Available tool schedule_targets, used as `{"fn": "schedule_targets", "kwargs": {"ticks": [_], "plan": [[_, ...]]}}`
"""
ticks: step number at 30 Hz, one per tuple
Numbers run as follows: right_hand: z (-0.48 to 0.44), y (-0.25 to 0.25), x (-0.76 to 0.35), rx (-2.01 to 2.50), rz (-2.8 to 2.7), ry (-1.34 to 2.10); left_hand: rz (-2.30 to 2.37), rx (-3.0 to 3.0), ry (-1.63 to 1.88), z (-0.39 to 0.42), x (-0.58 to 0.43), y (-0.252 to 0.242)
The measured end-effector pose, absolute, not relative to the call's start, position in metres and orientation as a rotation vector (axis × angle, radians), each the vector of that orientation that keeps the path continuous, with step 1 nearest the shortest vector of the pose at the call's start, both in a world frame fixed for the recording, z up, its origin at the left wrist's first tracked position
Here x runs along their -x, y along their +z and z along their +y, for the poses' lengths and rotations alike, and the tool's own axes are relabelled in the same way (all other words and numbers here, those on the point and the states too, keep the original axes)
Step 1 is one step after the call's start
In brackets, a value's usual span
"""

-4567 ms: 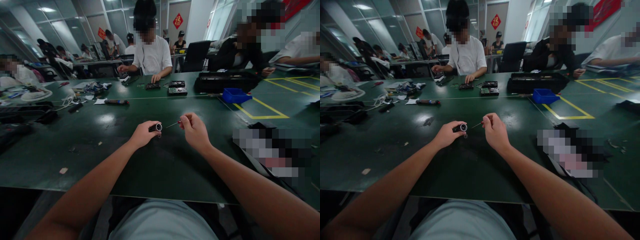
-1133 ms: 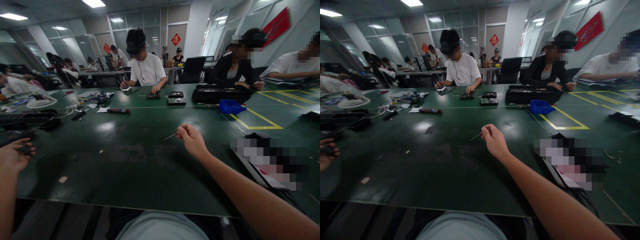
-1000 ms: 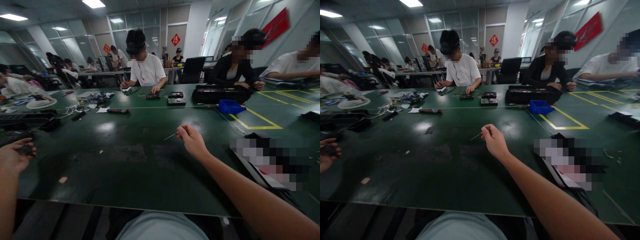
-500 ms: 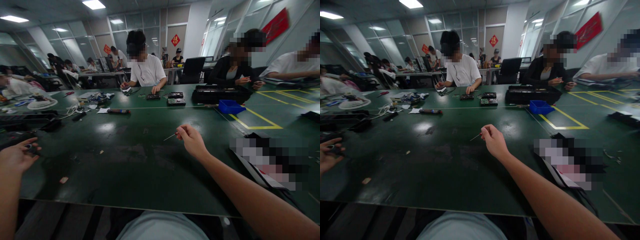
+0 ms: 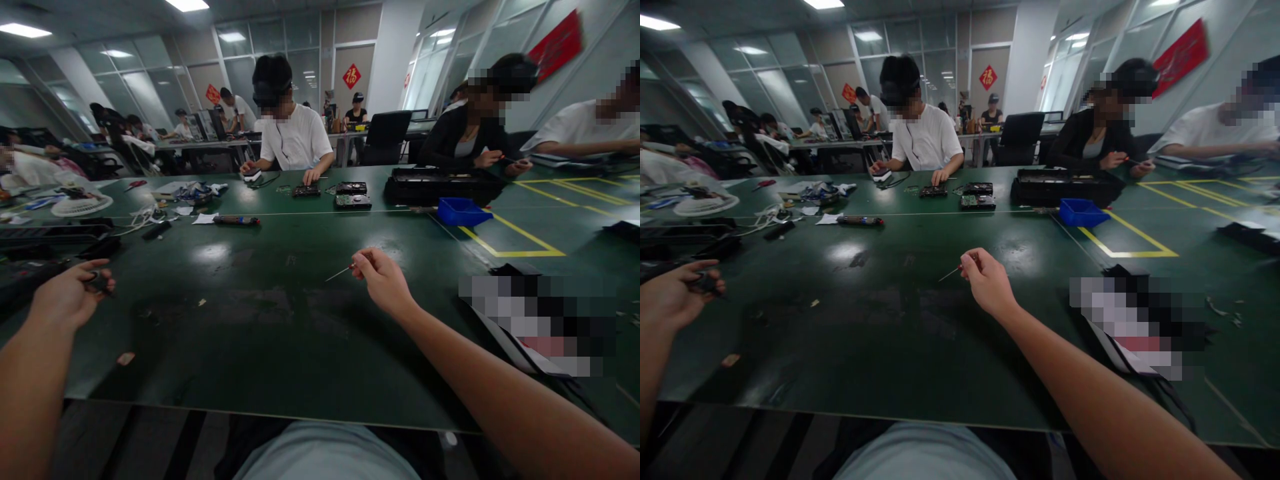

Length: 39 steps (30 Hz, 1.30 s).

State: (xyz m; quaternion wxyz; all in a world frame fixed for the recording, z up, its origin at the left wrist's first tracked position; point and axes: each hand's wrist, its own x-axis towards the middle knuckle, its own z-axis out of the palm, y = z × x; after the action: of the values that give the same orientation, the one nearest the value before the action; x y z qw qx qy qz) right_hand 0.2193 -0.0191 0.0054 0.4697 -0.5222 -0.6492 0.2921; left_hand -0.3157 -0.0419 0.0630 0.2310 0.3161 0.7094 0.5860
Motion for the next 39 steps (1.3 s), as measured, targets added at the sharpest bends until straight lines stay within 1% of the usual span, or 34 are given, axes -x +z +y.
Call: {"fn": "schedule_targets", "kwargs": {"ticks": [3,13,16,20,24,27,33,39], "plan": [[-0.018,0.004,-0.220,1.272,-1.586,0.720,1.785,-0.734,1.606,-0.032,0.288,0.068],[-0.018,0.004,-0.221,1.264,-1.580,0.689,1.276,-0.988,1.327,-0.004,0.149,0.070],[-0.019,0.004,-0.221,1.270,-1.579,0.684,1.155,-1.104,1.200,0.001,0.105,0.061],[-0.021,0.007,-0.221,1.282,-1.570,0.687,1.019,-1.298,1.004,0.005,0.052,0.036],[-0.022,0.010,-0.220,1.274,-1.560,0.675,1.091,-1.514,0.988,0.004,0.009,0.006],[-0.025,0.012,-0.219,1.285,-1.559,0.650,1.111,-1.750,1.010,0.003,-0.011,-0.006],[-0.030,0.017,-0.217,1.264,-1.532,0.643,1.202,-1.923,0.919,0.005,-0.010,-0.009],[-0.029,0.017,-0.217,1.090,-1.423,0.704,1.251,-2.055,0.881,0.000,0.002,-0.013]]}}
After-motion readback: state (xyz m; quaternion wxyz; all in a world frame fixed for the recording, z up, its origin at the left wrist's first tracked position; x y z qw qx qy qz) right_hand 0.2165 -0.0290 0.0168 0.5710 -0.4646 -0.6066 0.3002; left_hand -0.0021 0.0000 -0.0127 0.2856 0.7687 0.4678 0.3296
